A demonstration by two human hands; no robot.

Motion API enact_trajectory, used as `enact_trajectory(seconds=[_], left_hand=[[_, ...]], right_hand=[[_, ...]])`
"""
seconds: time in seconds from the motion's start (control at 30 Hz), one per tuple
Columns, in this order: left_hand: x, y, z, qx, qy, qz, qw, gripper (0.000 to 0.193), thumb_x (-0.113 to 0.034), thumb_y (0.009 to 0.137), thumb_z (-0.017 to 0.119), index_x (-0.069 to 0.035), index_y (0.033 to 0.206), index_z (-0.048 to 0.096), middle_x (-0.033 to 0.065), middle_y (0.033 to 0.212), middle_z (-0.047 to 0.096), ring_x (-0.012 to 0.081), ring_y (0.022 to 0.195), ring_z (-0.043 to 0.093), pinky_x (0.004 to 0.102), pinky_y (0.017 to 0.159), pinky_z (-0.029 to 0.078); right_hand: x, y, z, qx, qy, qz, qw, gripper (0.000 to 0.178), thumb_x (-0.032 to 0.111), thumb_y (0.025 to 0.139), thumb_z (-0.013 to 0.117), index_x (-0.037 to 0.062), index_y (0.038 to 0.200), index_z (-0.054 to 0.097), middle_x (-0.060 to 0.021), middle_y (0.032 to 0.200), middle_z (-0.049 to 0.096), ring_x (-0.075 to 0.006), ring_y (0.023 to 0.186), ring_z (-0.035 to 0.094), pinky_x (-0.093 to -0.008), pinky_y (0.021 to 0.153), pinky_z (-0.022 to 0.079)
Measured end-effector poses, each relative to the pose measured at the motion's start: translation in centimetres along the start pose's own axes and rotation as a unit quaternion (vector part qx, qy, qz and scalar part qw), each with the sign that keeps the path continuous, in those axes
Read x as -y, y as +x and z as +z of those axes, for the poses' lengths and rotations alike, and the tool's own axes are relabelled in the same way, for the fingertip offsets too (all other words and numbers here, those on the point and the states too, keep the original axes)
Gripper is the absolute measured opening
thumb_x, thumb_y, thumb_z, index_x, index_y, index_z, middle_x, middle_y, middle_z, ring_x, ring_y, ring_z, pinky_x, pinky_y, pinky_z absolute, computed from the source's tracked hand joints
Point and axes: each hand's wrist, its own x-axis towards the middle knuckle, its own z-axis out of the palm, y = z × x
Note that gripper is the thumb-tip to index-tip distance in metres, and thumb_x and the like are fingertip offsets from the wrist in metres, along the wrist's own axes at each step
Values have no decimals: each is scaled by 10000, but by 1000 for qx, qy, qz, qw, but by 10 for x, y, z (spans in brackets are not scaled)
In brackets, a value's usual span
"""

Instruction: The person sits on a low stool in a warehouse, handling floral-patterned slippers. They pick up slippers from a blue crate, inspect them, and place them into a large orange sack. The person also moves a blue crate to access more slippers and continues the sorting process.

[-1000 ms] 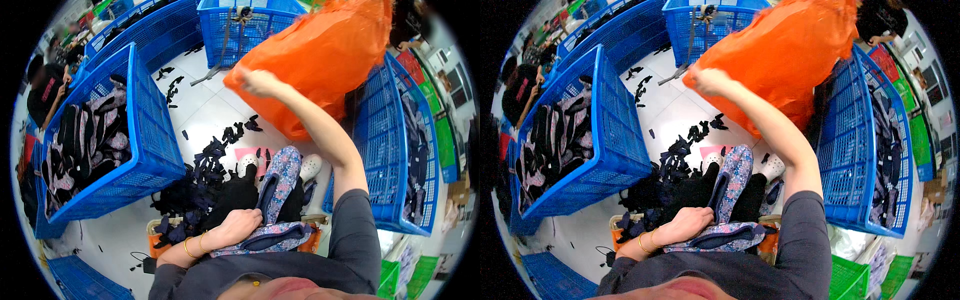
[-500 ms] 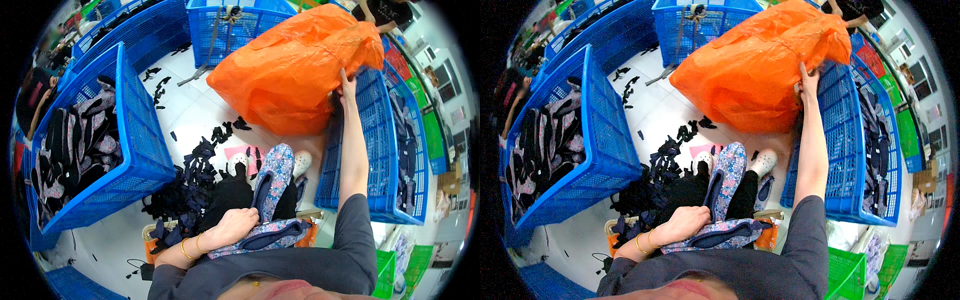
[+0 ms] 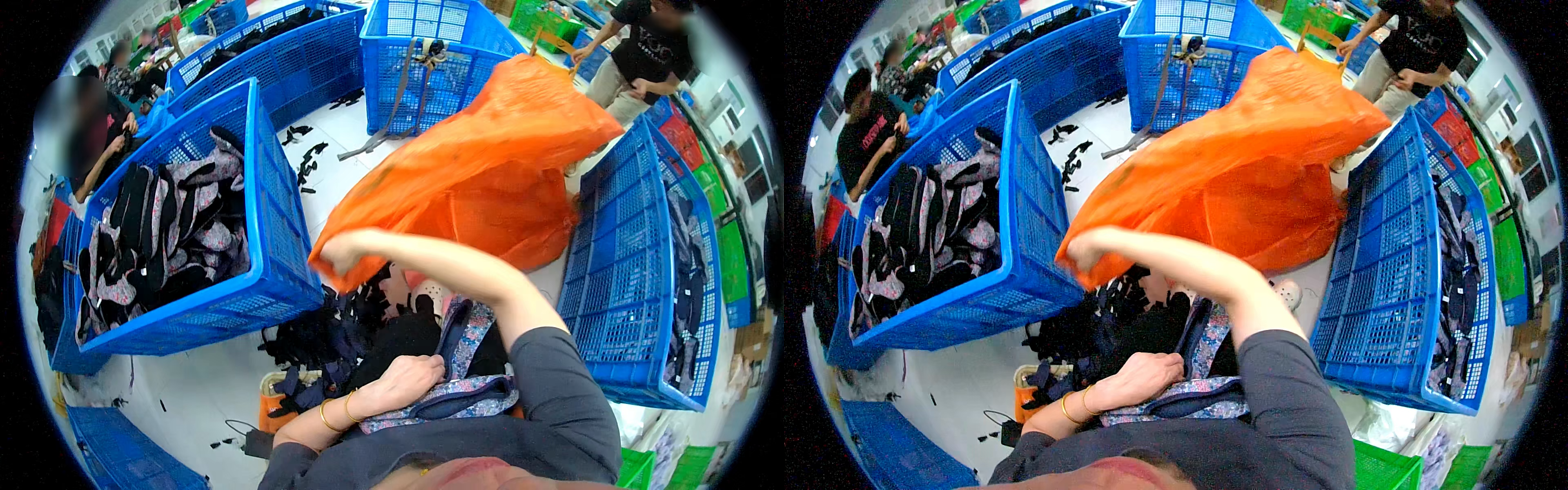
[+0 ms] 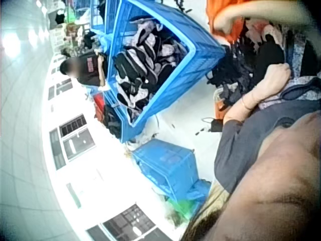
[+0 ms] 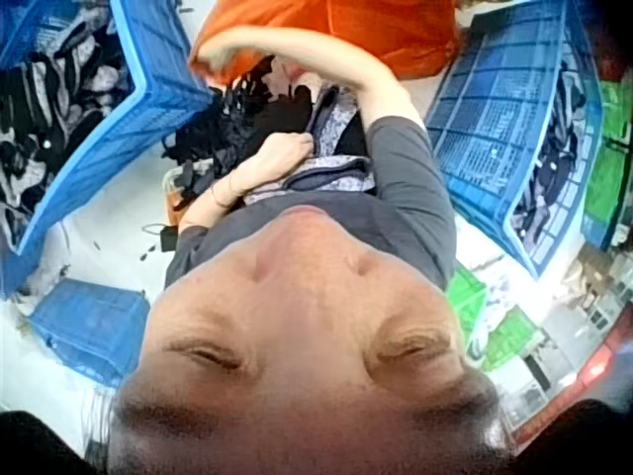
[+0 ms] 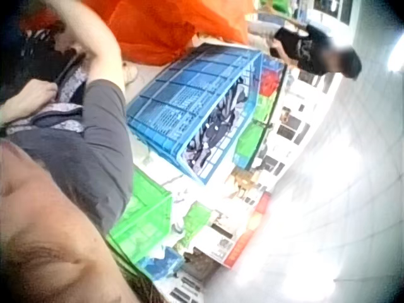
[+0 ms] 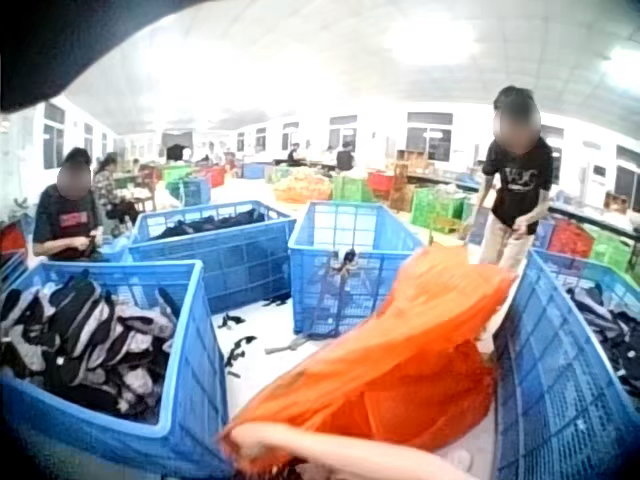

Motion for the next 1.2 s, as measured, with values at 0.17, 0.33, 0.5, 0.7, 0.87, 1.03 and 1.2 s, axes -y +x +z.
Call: enact_trajectory(seconds=[0.17,0.33,0.5,0.7,0.87,1.03,1.2], left_hand=[[4,-6,-2,6,3,-46,999,119,-176,854,567,-64,838,603,81,857,573,254,789,621,356,656,516],[5,-7,-2,1,6,-28,1000,138,-174,850,570,-43,845,613,89,869,589,247,796,631,356,669,518],[10,-3,7,-15,-20,-4,1000,118,-155,831,551,-65,821,627,83,851,589,253,795,630,354,662,516],[23,6,6,23,-55,32,998,118,-170,837,568,-71,785,607,90,825,585,273,777,631,381,627,513],[26,2,2,24,-71,-35,997,131,-186,860,559,-68,828,603,96,817,584,284,759,634,397,612,510],[22,8,3,45,-41,-34,998,111,-149,839,562,-51,801,598,96,827,575,268,767,633,376,616,519],[20,10,0,39,-33,-8,999,84,-123,811,573,-52,774,597,90,814,564,246,756,632,350,616,522]], right_hand=[[8,-1,7,37,158,91,983,643,533,792,626,-20,1120,621,-206,1048,658,-272,813,673,-410,783,505],[-90,-148,69,-51,316,293,901,662,615,817,583,-37,867,684,-174,863,694,-258,681,675,-380,696,540],[-204,-323,218,-438,722,430,318,802,556,768,709,-28,1263,470,-206,1064,610,-263,811,658,-380,630,617],[-287,-296,389,-692,455,544,135,548,428,786,720,80,1182,565,-108,1119,625,-210,680,648,-268,412,438],[-253,-241,383,-528,647,504,218,432,370,787,687,90,1099,580,-83,1023,630,-182,638,618,-265,413,439],[-244,-244,390,-517,679,472,221,316,312,788,654,101,1017,595,-58,927,635,-154,597,588,-262,415,440],[-238,-289,401,-603,701,343,165,204,254,789,621,111,934,610,-33,831,641,-126,555,558,-260,416,441]])
